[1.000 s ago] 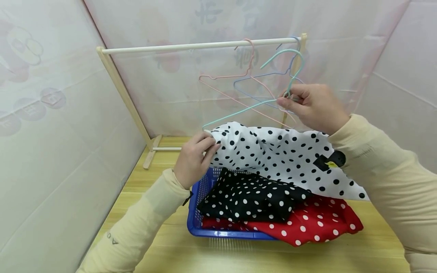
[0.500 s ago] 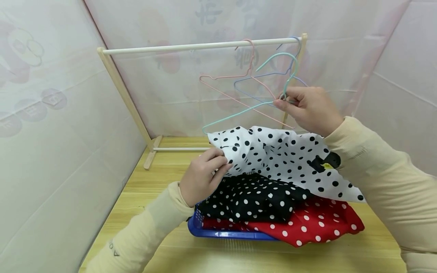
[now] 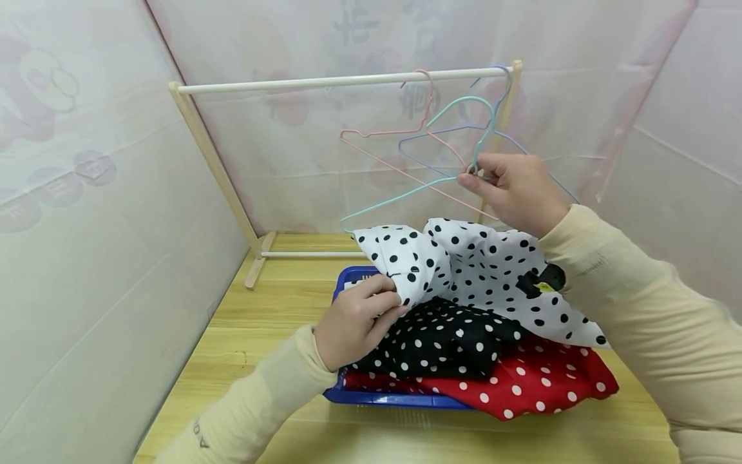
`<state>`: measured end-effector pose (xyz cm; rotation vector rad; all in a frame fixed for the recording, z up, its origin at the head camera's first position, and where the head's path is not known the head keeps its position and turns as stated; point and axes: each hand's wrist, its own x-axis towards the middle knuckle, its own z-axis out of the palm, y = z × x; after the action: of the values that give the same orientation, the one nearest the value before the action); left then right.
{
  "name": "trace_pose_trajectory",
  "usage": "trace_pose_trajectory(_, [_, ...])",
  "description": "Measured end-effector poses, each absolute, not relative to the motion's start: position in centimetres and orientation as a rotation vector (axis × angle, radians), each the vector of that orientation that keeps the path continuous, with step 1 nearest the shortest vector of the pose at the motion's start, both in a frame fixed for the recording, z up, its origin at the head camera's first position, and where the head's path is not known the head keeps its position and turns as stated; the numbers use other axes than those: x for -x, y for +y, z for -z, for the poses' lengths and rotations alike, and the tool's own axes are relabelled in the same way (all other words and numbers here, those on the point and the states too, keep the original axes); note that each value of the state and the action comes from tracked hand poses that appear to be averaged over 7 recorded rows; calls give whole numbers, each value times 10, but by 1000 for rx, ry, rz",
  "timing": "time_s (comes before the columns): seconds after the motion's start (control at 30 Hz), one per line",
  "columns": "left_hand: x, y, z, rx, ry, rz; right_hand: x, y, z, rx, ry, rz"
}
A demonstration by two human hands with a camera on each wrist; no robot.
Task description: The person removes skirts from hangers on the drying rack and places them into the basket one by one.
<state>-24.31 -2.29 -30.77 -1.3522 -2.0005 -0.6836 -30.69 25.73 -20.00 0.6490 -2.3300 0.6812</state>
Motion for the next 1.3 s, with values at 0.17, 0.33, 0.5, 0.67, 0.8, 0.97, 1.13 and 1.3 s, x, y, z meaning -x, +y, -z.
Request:
trace_pose_trajectory(0.17, [241,-22,314,1404,-2014,687,308,255,202,-612,-2340,-659])
trace_pose_trajectory(0.33, [242,-22,320,1481,-2022,685,309,251,204,-626,-2328,-627])
trace_pose_trajectory(0.5, [245,-27,325,1462,-2014,716,309,251,206,-713,-2285,-650])
trace_pose_trajectory(0.67, [256,-40,325,1317,-1938,919,307,255,204,-762,-2243,-776])
trace_pose_trajectory(0.8, [269,-52,320,1141,-1912,1086,304,257,200,-745,-2240,-804])
trace_pose_trajectory(0.97, [285,-66,308,897,-2025,1170,303,257,200,-752,-2233,-797])
trace_pose_trajectory(1.13, [297,-75,290,632,-2251,1252,300,255,199,-777,-2207,-778])
trace_pose_trajectory(1.3, [305,-76,278,540,-2414,1225,298,255,200,-803,-2177,-760])
